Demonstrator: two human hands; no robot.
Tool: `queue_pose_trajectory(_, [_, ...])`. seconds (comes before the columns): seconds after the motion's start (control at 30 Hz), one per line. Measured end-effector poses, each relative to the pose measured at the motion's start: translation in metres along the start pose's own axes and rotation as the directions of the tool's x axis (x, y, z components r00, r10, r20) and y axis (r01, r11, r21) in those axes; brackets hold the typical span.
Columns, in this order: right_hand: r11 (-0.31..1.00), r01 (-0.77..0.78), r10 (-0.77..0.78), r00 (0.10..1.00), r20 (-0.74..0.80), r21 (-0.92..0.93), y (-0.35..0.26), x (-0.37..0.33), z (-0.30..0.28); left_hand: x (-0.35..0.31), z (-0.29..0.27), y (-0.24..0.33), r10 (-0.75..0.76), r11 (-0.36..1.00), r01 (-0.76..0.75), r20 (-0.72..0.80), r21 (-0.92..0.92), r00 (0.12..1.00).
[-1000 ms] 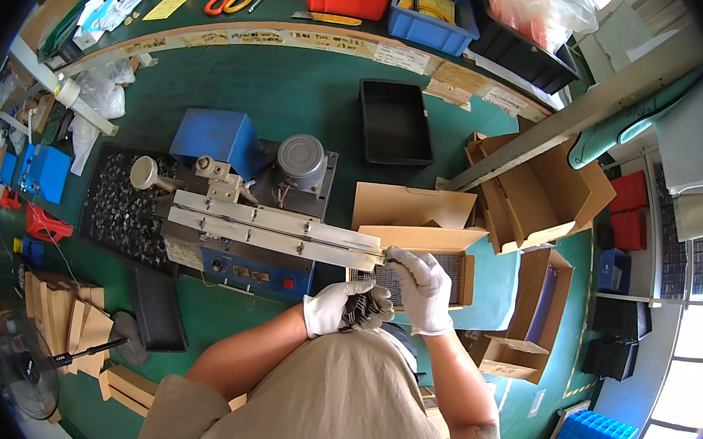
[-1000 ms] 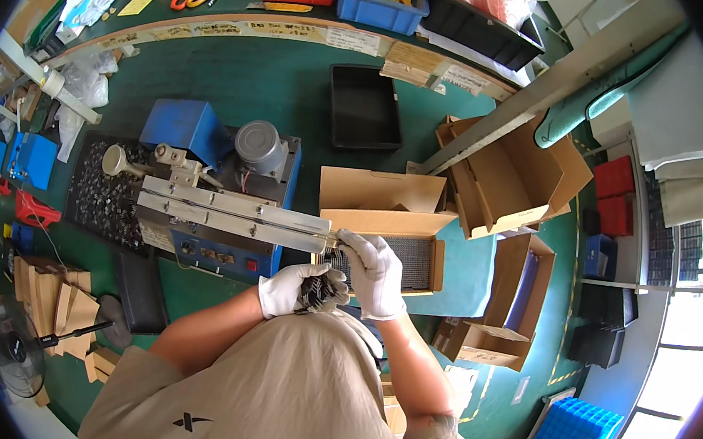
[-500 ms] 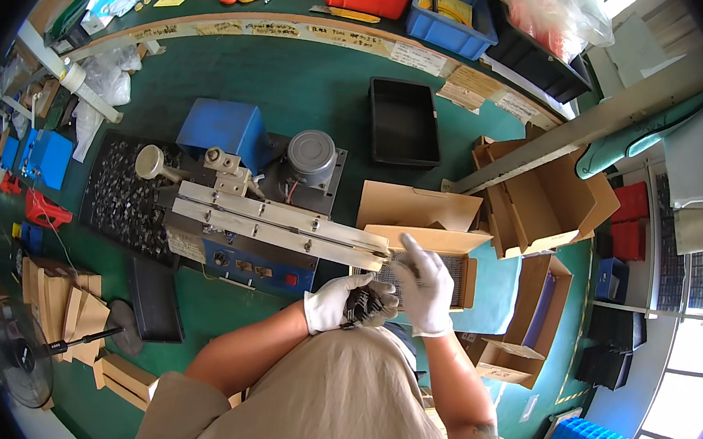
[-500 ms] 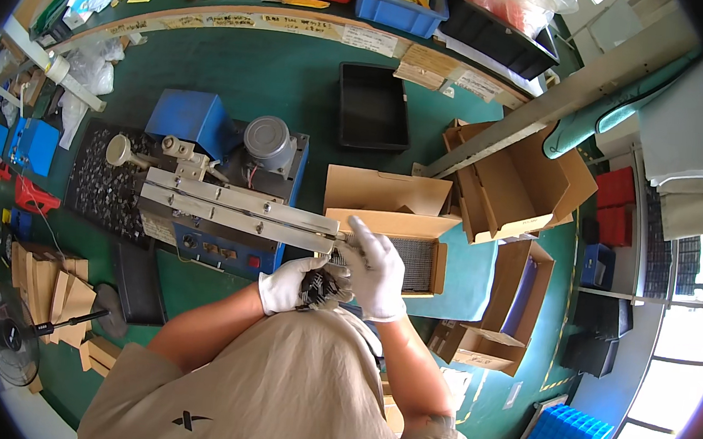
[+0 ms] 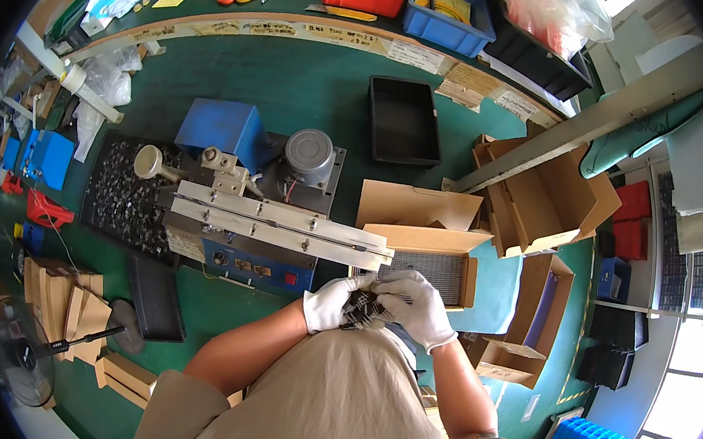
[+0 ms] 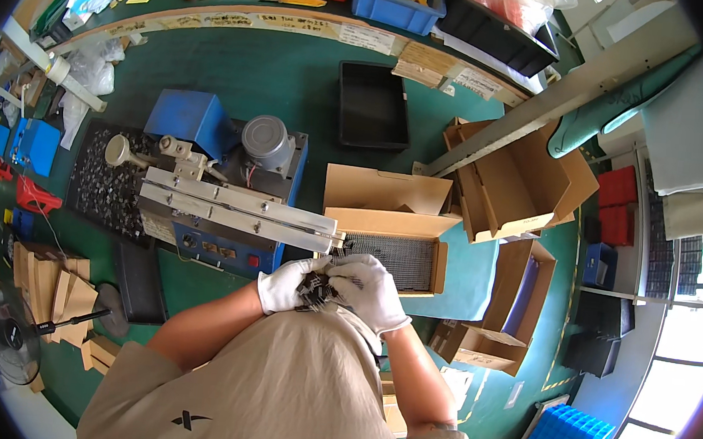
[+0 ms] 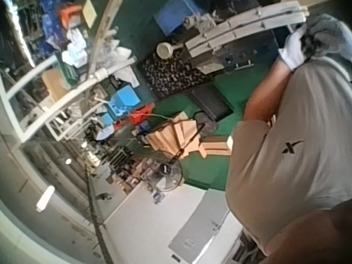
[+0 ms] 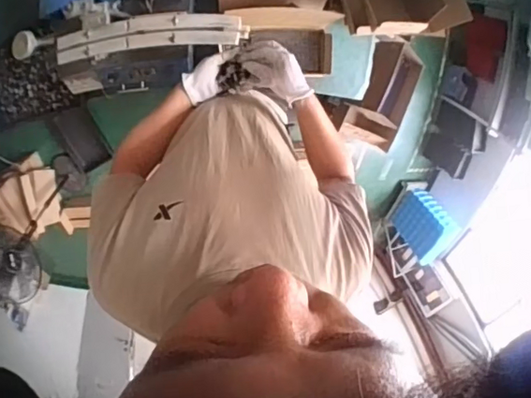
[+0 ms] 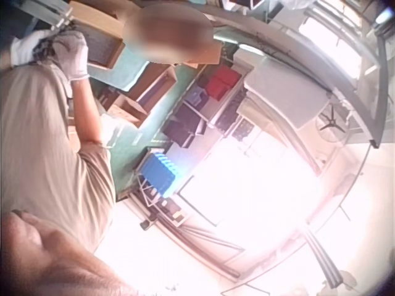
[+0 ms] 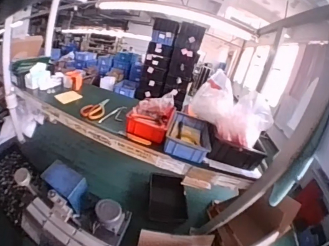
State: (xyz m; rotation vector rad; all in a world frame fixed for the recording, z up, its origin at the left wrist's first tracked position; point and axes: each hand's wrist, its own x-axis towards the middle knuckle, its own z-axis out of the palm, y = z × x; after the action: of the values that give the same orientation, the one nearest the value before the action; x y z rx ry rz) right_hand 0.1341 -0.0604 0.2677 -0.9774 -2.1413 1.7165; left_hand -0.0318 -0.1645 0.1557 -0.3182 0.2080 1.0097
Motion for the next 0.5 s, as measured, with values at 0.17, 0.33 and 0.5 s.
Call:
queue_pose_trajectory(0.17, [0.965, 0.086, -0.17, 0.924, -0.342, -0.247, -0.014, 0.01, -0.011, -0.006, 0.019, 0.001, 0.013, 0.969, -0.005, -0.032, 0.249, 0.999])
queue_pose_trajectory(0.33, [0.833, 0.174, -0.359, 0.892, -0.274, -0.524, -0.02, 0.027, -0.006, -0.008, 0.018, 0.001, 0.013, 0.967, -0.003, -0.035, 0.254, 0.999])
queue_pose_trajectory(0.5, [0.702, 0.289, -0.482, 0.865, -0.136, -0.651, -0.021, 0.037, 0.002, -0.009, 0.019, -0.002, 0.04, 0.976, -0.023, -0.071, 0.216, 0.997])
